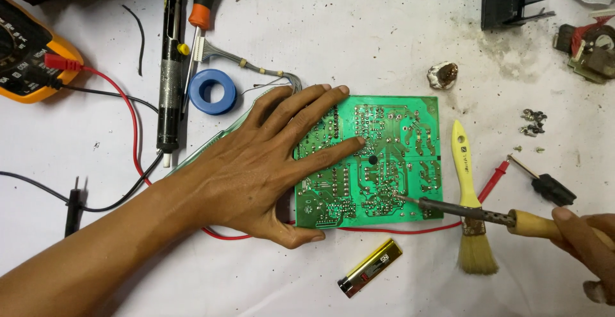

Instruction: Repairing a circuit board by scraping traces and soldering components

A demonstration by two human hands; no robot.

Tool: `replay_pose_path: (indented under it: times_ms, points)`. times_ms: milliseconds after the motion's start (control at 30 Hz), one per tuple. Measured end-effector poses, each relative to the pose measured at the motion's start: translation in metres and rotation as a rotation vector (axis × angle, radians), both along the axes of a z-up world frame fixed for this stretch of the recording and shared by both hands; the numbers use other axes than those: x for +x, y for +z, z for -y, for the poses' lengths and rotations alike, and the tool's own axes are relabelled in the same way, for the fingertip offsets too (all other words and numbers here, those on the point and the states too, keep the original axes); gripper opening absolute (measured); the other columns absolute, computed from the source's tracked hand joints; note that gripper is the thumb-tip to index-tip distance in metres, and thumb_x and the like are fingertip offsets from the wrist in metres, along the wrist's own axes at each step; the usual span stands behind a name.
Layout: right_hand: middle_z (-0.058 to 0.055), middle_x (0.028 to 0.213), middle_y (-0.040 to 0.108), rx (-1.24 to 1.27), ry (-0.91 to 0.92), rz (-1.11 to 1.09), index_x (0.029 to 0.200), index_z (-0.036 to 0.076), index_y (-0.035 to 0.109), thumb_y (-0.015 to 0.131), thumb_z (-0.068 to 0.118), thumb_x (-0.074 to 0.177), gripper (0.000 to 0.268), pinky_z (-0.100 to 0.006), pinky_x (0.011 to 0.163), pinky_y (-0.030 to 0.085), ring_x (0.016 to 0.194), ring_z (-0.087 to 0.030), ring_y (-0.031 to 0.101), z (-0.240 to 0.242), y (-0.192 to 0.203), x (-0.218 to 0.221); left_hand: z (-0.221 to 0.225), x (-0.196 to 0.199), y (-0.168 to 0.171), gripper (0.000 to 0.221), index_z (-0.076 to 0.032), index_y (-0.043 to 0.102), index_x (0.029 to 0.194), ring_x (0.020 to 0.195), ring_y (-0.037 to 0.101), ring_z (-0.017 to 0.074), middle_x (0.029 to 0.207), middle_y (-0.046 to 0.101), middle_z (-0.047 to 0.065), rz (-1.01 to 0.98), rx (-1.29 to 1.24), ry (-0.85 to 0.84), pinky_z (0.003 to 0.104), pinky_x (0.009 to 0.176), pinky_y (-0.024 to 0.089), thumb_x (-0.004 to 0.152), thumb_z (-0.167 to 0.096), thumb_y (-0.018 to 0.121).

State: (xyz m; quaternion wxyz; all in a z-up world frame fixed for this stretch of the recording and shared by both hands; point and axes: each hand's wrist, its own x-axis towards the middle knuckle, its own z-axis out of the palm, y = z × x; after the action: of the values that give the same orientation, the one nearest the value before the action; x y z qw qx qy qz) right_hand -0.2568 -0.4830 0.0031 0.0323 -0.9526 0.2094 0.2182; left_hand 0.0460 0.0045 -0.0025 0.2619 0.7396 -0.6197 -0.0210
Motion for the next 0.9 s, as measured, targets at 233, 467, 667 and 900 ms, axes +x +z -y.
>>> replay_pose_path:
  times_ms: [233, 467, 667, 900]
  points:
    - [-0.026, 0.097, 0.069, 0.153, -0.731, 0.087, 0.115, -0.016, 0.077, 0.058, 0.030, 0.116, 0.049, -0.041, 0.041, 0.029, 0.051, -0.039, 0.047, -0.100, 0.043, 0.067, 0.000, 0.000, 0.000, 0.098, -0.020, 0.044, 0.155, 0.151, 0.030, 0.0478, 0.163, 0.025, 0.031, 0.008, 0.013, 0.011, 0.065, 0.119, 0.024, 0.078, -0.077, 0.064]
    - [-0.026, 0.078, 0.066, 0.138, -0.705, 0.126, 0.108, -0.014, 0.076, 0.060, 0.038, 0.116, 0.055, -0.039, 0.035, 0.029, 0.041, -0.035, 0.041, -0.098, 0.040, 0.067, 0.000, -0.001, -0.001, 0.098, -0.020, 0.043, 0.155, 0.151, 0.029, 0.0480, 0.164, 0.025, 0.031, -0.002, 0.019, 0.008, 0.065, 0.119, 0.022, 0.078, -0.079, 0.063]
    - [-0.026, 0.064, 0.044, 0.117, -0.640, 0.132, 0.091, -0.018, 0.076, 0.061, 0.040, 0.117, 0.066, -0.042, 0.034, 0.030, 0.038, -0.036, 0.039, -0.090, 0.036, 0.076, 0.000, 0.000, -0.001, 0.095, -0.019, 0.044, 0.154, 0.150, 0.031, 0.0483, 0.163, 0.025, 0.031, 0.002, 0.003, 0.005, 0.064, 0.118, 0.024, 0.081, -0.077, 0.060]
    - [-0.027, 0.081, 0.054, 0.128, -0.575, 0.181, 0.121, -0.011, 0.071, 0.061, 0.037, 0.114, 0.050, -0.044, 0.040, 0.035, 0.051, -0.039, 0.046, -0.080, 0.033, 0.077, 0.000, 0.000, -0.002, 0.098, -0.021, 0.043, 0.155, 0.150, 0.031, 0.0483, 0.163, 0.026, 0.031, 0.008, 0.013, 0.010, 0.065, 0.119, 0.024, 0.079, -0.079, 0.061]
